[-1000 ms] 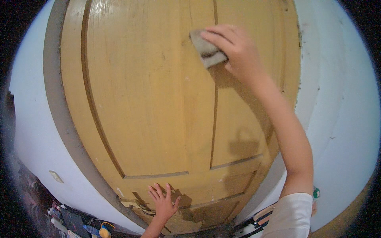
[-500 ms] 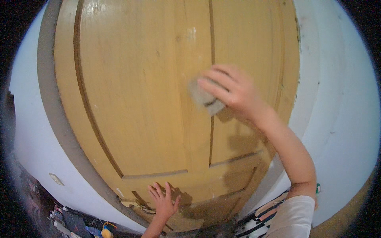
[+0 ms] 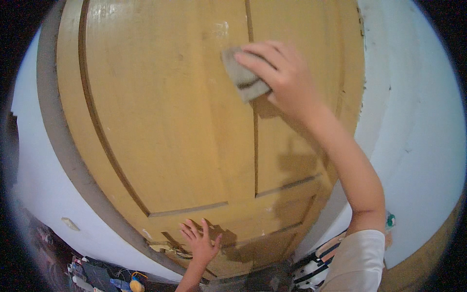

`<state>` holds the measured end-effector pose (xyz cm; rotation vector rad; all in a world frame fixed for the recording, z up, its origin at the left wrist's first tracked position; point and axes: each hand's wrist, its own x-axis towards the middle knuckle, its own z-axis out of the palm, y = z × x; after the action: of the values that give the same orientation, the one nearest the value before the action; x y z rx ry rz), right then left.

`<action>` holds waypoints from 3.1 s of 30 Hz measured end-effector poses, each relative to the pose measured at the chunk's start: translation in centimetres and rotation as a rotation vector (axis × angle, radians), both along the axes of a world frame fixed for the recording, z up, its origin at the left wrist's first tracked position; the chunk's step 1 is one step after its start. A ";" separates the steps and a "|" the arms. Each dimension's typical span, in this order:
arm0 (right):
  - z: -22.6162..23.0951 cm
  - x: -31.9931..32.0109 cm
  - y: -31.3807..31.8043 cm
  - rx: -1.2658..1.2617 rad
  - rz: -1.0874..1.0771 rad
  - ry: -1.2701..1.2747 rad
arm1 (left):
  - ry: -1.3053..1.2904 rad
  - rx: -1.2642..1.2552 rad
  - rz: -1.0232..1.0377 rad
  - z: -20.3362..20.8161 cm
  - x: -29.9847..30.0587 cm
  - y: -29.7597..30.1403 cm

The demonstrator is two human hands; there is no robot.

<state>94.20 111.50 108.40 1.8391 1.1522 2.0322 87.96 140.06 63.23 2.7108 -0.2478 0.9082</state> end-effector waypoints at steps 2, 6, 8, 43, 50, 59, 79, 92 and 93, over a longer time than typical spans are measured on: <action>-1.8 -1.1 0.2 -0.023 -0.036 0.082 | 0.033 0.053 0.021 0.0 -0.1 0.1; -4.7 -2.5 -0.3 -0.089 -0.142 0.185 | 0.053 0.062 0.014 -0.2 0.2 -0.3; -6.2 -2.9 -0.2 -0.106 -0.159 0.247 | 0.064 0.051 0.025 0.1 -0.1 -0.1; -7.8 -3.8 3.6 -0.038 -0.101 0.313 | 0.023 0.056 -0.004 0.1 -0.2 0.2; -13.5 -3.0 2.8 -0.129 -0.119 0.258 | 0.025 0.016 -0.007 -0.1 0.0 0.0; -20.1 -4.2 3.3 -0.202 -0.136 0.501 | 0.067 0.043 0.001 0.1 -0.3 0.1; -14.5 -3.8 3.8 0.062 0.027 0.773 | 0.039 -0.024 -0.023 0.4 -0.1 -0.1; -17.9 -3.4 4.0 0.083 -0.067 0.477 | -0.003 0.041 -0.005 0.3 0.1 -0.3; -18.7 -3.7 4.2 0.092 -0.072 0.495 | 0.007 0.033 -0.005 0.3 0.1 -0.3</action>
<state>90.53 115.68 89.73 2.4801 1.0842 1.6606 88.01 139.75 63.56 2.7417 -0.2701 0.9004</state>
